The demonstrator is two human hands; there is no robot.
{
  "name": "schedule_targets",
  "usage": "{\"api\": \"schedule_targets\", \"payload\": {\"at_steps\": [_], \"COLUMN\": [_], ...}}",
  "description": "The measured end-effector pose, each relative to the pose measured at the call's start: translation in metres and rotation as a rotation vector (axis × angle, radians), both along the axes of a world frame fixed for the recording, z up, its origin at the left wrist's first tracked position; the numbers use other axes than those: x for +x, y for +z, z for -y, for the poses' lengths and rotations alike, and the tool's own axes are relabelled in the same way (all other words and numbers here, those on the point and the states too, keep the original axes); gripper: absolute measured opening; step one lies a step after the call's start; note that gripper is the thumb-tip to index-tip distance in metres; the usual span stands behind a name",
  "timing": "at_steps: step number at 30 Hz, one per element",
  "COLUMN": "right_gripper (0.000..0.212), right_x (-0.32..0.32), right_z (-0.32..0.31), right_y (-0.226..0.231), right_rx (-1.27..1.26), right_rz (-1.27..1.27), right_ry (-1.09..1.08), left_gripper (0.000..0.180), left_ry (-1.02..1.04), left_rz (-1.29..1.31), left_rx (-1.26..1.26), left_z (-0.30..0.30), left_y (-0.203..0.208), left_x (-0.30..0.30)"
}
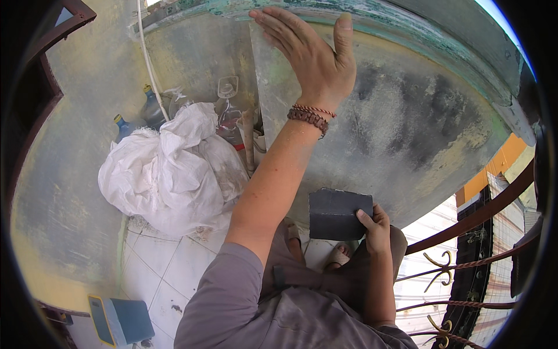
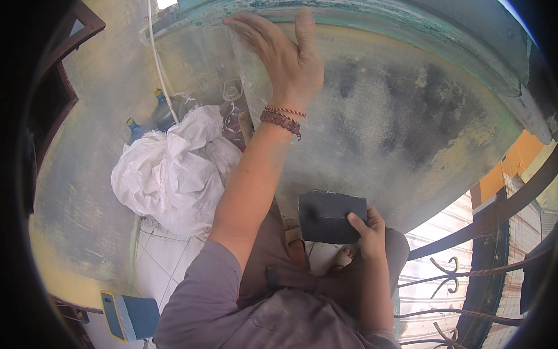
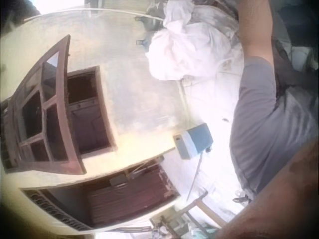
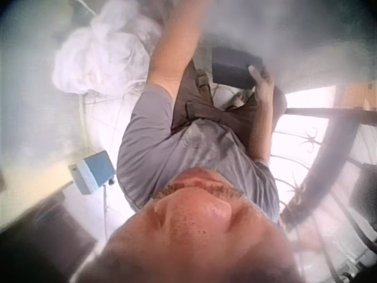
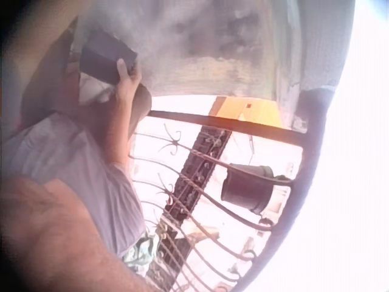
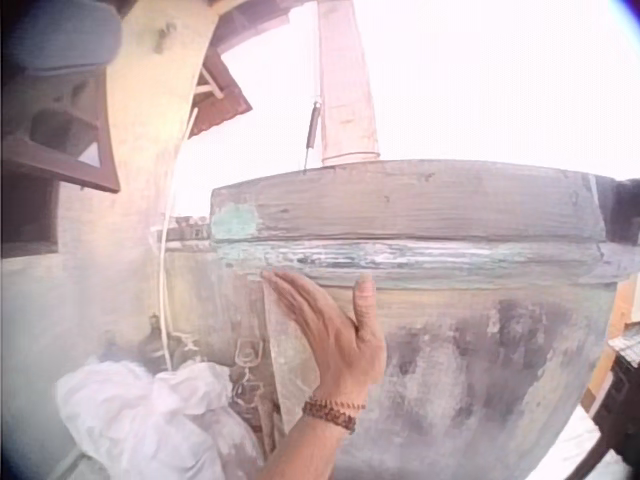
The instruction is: The person uses a sanding block to sand a large, curved, weathered surface on a balcony. They move around the object, sanding different sections and edges while handling the sanding block with both hands.
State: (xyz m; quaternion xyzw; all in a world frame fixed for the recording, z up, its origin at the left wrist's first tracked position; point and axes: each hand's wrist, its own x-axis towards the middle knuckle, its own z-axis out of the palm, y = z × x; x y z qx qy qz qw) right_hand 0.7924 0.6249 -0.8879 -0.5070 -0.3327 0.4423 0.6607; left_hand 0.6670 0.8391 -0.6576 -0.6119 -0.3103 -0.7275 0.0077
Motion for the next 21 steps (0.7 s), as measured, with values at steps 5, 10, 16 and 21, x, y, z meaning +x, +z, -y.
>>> {"api": "schedule_targets", "payload": {"at_steps": [5,10,16,21], "right_gripper": [0.026,0.027,0.031,0.035], "right_x": [-0.007,-0.008,-0.020,-0.060], "right_z": [-0.012,-0.018,-0.034,-0.052], "right_y": [-0.009,-0.025,-0.034,-0.022], "right_rx": [-0.012,0.025,-0.001,0.011], "right_rz": [-0.011,-0.023,-0.212,-0.373], "right_ry": [0.047,0.128,0.205,0.333], "left_gripper": [0.102,0.077,0.066,0.062], "left_ry": [-0.112,-0.215,-0.111,-0.019], "left_rz": [-0.206,-0.399,-0.016,-0.081], "left_rx": [0.057,0.200,0.014,-0.343], "left_z": [0.031,0.060,0.046,0.073], "left_y": [-0.017,-0.044,-0.041,-0.084], "left_x": [0.033,0.029,-0.036,-0.117]}}
